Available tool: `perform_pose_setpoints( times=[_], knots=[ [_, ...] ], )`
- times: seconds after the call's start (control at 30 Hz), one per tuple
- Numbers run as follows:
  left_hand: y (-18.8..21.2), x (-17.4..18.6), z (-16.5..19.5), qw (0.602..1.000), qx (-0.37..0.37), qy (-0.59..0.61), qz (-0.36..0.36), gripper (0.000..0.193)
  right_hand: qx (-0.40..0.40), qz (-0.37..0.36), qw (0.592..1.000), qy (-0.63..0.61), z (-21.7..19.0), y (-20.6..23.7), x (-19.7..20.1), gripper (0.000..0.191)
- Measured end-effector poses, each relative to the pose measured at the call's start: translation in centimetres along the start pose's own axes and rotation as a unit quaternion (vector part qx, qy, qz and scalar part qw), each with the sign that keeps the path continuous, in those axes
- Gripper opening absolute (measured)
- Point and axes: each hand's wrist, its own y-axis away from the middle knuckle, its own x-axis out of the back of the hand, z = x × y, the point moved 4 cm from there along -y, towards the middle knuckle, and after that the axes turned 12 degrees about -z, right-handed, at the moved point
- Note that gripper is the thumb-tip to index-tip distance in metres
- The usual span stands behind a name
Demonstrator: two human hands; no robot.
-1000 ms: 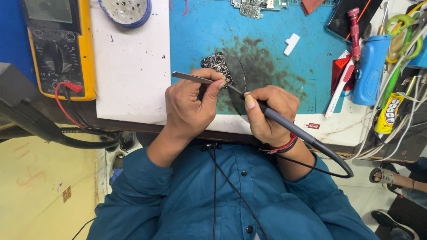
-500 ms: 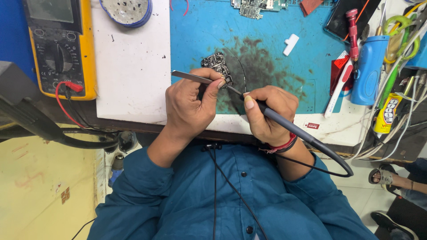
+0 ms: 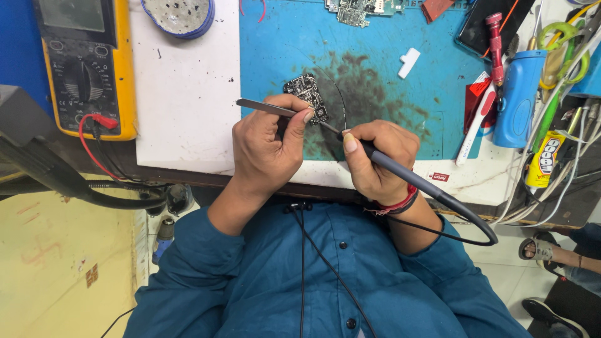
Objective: The person solders a small circuit board on a workbench, holding the board with tweezers in one hand and a soldering iron in the other, applying solder to components on the board. They reposition and turn the board repeatedly while working on different points, with a multimeter and other boards on the bench.
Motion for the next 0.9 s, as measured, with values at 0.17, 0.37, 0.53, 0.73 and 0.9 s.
perform_pose_setpoints(
  times=[0.17, 0.37, 0.53, 0.73, 0.9],
  knots=[
    [-0.02, -0.03, 0.02, 1.0, -0.001, 0.005, -0.003, 0.009, -0.003, -0.001, 1.0, -0.006, -0.05, -0.07, -0.06, 0.008],
    [-0.06, -0.09, 0.05, 1.0, 0.001, 0.006, -0.002, 0.009, 0.0, -0.003, 1.0, -0.007, -0.08, -0.09, 0.05, 0.009],
    [-0.09, -0.03, 0.04, 1.0, -0.001, 0.0, -0.003, 0.009, -0.005, -0.004, 1.0, -0.007, -0.01, -0.06, -0.01, 0.009],
    [-0.09, -0.08, 0.0, 1.0, 0.001, 0.003, -0.002, 0.009, -0.002, -0.005, 1.0, -0.008, 0.02, -0.02, -0.01, 0.009],
    [-0.08, -0.01, -0.01, 1.0, -0.003, -0.002, -0.002, 0.009, -0.004, -0.007, 1.0, -0.009, 0.02, -0.11, -0.04, 0.009]
  ],
)
